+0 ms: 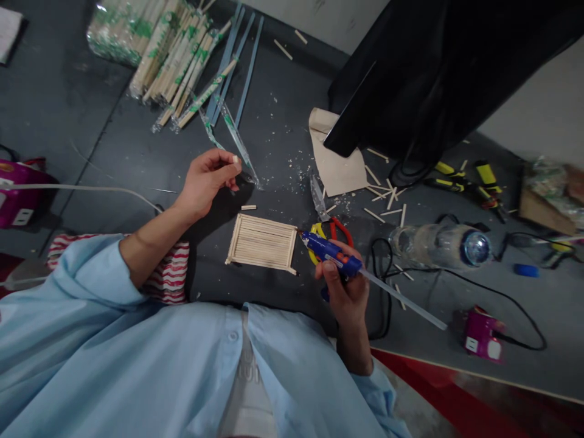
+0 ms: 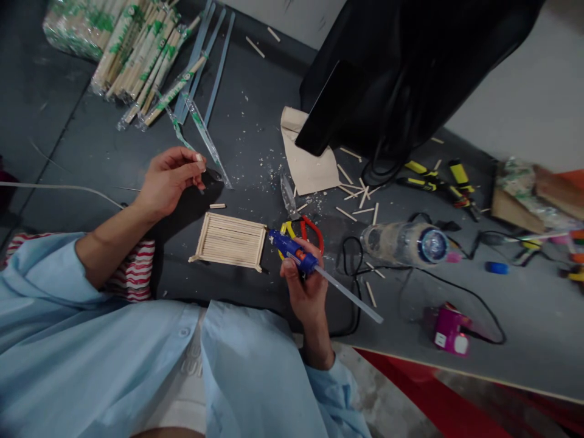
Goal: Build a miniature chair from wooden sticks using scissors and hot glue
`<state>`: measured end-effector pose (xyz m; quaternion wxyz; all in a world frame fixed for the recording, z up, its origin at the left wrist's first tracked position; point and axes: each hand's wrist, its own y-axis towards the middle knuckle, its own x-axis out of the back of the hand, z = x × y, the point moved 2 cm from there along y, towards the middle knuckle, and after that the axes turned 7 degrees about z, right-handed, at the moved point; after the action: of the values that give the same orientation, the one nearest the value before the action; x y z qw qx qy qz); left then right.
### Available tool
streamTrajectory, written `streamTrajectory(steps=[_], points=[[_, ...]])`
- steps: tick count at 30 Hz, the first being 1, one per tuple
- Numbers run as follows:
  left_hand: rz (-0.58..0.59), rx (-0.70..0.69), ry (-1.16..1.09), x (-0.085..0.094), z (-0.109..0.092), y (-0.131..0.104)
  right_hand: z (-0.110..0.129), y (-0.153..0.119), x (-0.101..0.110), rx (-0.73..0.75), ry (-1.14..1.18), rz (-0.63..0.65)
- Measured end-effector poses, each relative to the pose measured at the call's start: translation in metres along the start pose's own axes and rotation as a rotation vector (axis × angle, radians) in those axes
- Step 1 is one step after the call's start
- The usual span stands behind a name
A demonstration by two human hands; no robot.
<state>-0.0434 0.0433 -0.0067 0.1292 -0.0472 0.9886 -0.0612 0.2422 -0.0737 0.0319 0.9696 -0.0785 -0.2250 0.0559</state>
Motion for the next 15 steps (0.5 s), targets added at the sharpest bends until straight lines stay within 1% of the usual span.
streamTrajectory(steps=[8,12,15], points=[[0.009,-0.005,0.017,0.0005,0.0003,-0.0004,-0.0012,0.0009,0.0003,0.005,-0.011,-0.005],[0.008,-0.012,0.037,0.0005,0.0011,0.0002,0.0013,-0.0007,-0.0004,0.008,-0.002,0.022],[0.007,-0.018,0.041,0.0007,0.002,0.0005,0.0036,-0.0054,0.0045,0.032,-0.039,0.038]])
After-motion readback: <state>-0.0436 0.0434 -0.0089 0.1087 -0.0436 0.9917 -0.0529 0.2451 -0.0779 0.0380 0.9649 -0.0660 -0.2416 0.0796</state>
